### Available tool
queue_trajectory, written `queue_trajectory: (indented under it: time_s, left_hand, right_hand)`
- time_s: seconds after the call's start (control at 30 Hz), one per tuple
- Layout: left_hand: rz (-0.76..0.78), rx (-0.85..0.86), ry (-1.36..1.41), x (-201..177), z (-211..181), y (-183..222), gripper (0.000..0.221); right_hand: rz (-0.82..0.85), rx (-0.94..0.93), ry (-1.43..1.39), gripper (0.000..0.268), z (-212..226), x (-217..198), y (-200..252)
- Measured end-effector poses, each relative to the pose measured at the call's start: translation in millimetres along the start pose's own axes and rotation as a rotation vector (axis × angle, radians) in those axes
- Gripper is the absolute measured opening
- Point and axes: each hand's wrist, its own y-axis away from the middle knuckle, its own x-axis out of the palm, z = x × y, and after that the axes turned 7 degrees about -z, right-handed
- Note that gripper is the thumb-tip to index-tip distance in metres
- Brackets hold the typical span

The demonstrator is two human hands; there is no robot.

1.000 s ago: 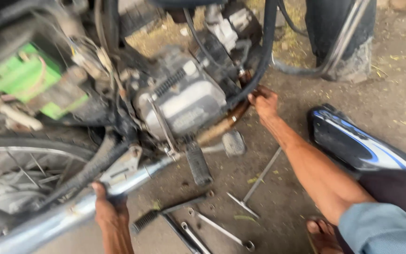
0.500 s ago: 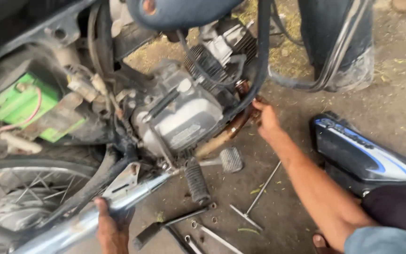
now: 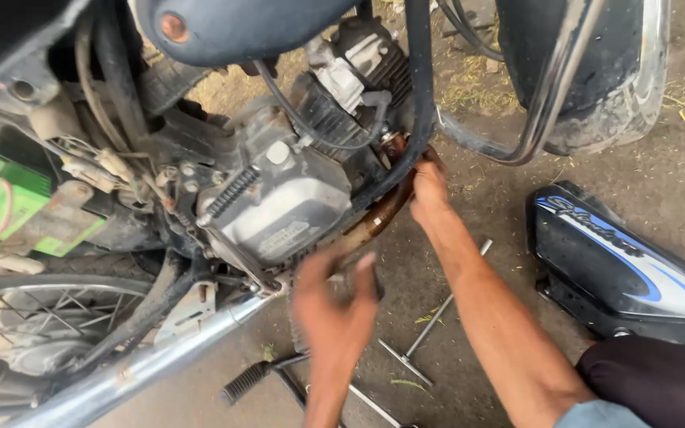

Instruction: The person works on a motorcycle engine while the bike rests on its stand. They first adjust and tighten a fitting near the engine casing by hand, then use a T-handle wrench to repeatedly turn a bolt on the engine mount, steadying the bike with the other hand.

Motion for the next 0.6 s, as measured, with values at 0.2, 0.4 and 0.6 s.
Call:
queue_trajectory:
  time_s: [0.2, 0.4, 0.6]
  left_hand:
    - [0.169, -0.363, 0.400, 151.4, 17.3, -61.0, 0.028]
    - [0.140, -0.851, 0.594, 239.3, 56.2, -91.8, 0.021]
    - [0.262, -0.793, 0.637, 214.7, 36.9, -105.4, 0.010]
  right_hand:
    - [0.051, -0.081, -0.066, 0.024, -20.9, -18.3, -19.3]
    - [0.092, -0.018, -0.159, 0.028, -29.9, -27.6, -25.1]
    - [0.062, 0.025, -0.042, 0.020, -3.3, -12.8, -5.7]
